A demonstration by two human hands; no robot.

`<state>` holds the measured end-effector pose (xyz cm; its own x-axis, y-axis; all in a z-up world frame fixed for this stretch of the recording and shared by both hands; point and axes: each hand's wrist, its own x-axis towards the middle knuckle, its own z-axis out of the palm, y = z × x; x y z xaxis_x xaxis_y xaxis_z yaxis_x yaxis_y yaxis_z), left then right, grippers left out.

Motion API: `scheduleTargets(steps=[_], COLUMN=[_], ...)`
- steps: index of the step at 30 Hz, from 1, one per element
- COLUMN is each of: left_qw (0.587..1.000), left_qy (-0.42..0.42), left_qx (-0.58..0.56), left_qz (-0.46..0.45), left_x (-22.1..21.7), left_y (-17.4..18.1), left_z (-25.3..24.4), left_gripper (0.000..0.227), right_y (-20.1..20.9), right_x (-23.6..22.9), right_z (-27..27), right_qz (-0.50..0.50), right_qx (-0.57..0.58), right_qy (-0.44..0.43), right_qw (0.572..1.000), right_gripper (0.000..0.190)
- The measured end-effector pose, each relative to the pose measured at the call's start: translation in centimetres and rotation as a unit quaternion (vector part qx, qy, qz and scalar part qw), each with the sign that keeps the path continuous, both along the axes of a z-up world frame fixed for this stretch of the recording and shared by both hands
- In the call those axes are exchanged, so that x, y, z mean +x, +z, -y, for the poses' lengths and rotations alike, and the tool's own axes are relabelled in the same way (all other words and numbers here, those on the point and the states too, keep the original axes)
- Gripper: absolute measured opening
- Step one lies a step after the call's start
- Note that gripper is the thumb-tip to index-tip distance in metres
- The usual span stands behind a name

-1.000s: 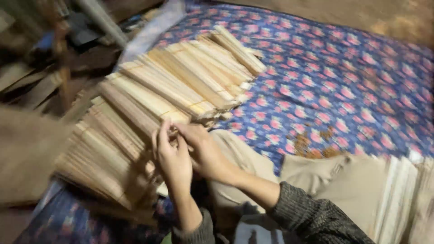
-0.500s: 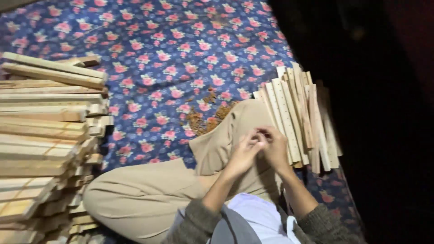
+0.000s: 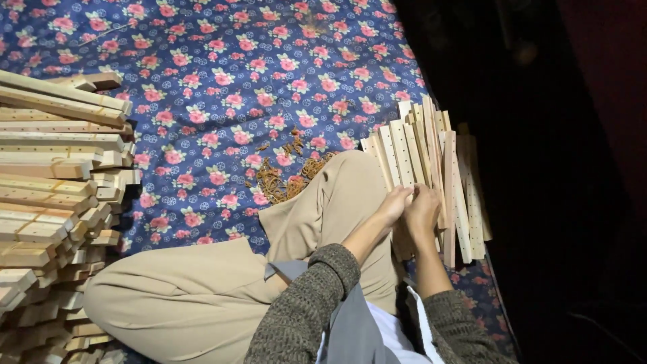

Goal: Tying rubber bands around wooden slats to bundle or mark them.

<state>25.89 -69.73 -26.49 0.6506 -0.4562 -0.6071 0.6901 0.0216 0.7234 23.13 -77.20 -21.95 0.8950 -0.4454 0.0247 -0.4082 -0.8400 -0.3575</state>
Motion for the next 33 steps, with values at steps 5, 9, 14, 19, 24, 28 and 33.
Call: scheduleTargets(steps=[5,9,14,19,24,28,33], left_qw=[0.996,0.981,0.976,0.989,0.990,0.988,0.972], left_qy=[0.071,0.166,0.163,0.115,0.135,0.147,0.162], left_qx=[-0.046,-0.091,-0.109,-0.058,0.009,-0.036,-0.150], left_qz=[-0.024,-0.040,-0.097,-0.066,-0.032,-0.030,-0.085], left_x=[0.0,0.5,0.2,1.0,1.8,2.0,2.0], left_y=[-1.9,-0.4,-0.1,-3.0,-3.5,0.4,4.5], left_z=[0.3,0.0,-0.1,1.0,2.2,0.4,-1.8], left_gripper=[0.062,0.035,0.044,0.042,0.059,0.055,0.032], right_y=[-0.8,7.9,3.7,0.5,-0.5,4.9,11.2], right_x=[-0.3,-0.4,4.0,8.4,9.1,7.7,7.9], right_z=[2.5,0.7,3.1,2.6,3.1,4.2,3.7], right_qz=[-0.080,-0.110,0.068,0.083,0.000,0.007,0.066], right_qx=[0.160,0.245,0.052,-0.106,-0.126,-0.124,0.235], right_qy=[-0.062,0.029,0.061,0.050,-0.003,0.029,-0.044], right_qw=[0.982,0.963,0.994,0.990,0.992,0.992,0.969], right_gripper=[0.039,0.029,0.024,0.030,0.023,0.021,0.019])
